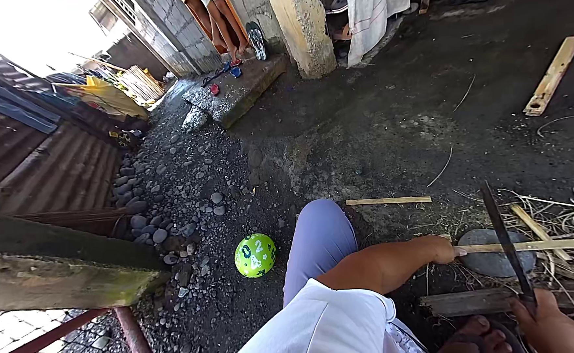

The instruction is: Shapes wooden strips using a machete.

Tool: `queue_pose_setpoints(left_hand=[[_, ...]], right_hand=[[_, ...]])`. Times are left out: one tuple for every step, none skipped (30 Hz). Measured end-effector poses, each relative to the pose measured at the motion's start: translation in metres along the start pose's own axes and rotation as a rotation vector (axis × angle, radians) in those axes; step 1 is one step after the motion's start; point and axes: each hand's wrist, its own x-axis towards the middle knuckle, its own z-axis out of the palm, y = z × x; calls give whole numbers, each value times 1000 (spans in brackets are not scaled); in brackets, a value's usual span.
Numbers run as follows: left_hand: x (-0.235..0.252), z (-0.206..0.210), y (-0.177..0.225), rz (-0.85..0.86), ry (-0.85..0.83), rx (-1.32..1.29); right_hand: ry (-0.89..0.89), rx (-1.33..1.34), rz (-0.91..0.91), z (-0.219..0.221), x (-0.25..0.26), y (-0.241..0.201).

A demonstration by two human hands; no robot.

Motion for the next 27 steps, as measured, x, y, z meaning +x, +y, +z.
queue_pose_setpoints(left_hand=[[-4, -3, 1, 6, 10, -2], [-10, -7, 2, 13, 20, -1], [-17, -11, 4, 20, 26, -8], [-24, -16, 5, 30, 28, -29], [-26, -17, 5, 41, 19, -53], [-23, -14, 3, 53, 20, -72], [-17, -10, -1, 65, 29, -76], [-11, -6, -3, 74, 39, -71], [-6, -3, -5, 75, 44, -60], [-1, 1, -7, 76, 48, -42], [2, 2, -8, 78, 42, -19], [4, 1, -8, 81, 34, 10], [5, 0, -8, 80, 32, 37], [5, 0, -9, 79, 32, 47], [6, -2, -10, 78, 25, 54], [7, -3, -11, 70, 18, 54], [9, -6, -12, 66, 8, 62], [9, -7, -12, 63, -4, 70], [8, -10, -12, 58, -22, 77], [9, -12, -12, 56, -39, 80], [10, -13, -13, 55, -48, 81], [12, -14, -14, 54, -52, 85], [14, -14, -15, 48, -54, 92], [15, -14, -15, 43, -55, 98], [15, -15, -15, 41, -53, 105], [14, -17, -14, 37, -53, 111], [13, -17, -14, 34, -48, 115]], right_hand=[[35, 18, -11, 2, -1, 1], [68, 31, -15, 3, -4, 0], [82, 37, -11, 0, -10, -4], [64, 28, 4, -6, -20, -9], [30, 20, 33, -13, -30, -14], [-21, 14, 66, -21, -39, -21], [-66, 14, 94, -25, -45, -25], [-79, 25, 110, -25, -50, -24], [-66, 39, 129, -21, -54, -19], [-46, 45, 152, -16, -59, -15], [-40, 55, 170, -14, -63, -12], [-53, 71, 185, -14, -67, -11], [-74, 73, 190, -14, -69, -8], [-88, 75, 178, -13, -69, -4], [-84, 72, 163, -11, -69, -1], [-78, 71, 160, -10, -69, 1], [-70, 69, 164, -10, -67, 1], [-58, 69, 160, -10, -67, 1], [-18, 66, 131, -9, -64, 4], [25, 68, 95, -7, -58, 7], [47, 74, 57, -8, -51, 7], [8, 76, 45, -15, -42, 1], [-21, 79, 28, -21, -31, -5], [-37, 85, 9, -25, -21, -10], [-49, 87, -3, -29, -12, -15], [-53, 86, -12, -31, -6, -17], [-48, 91, -21, -30, -4, -17]])
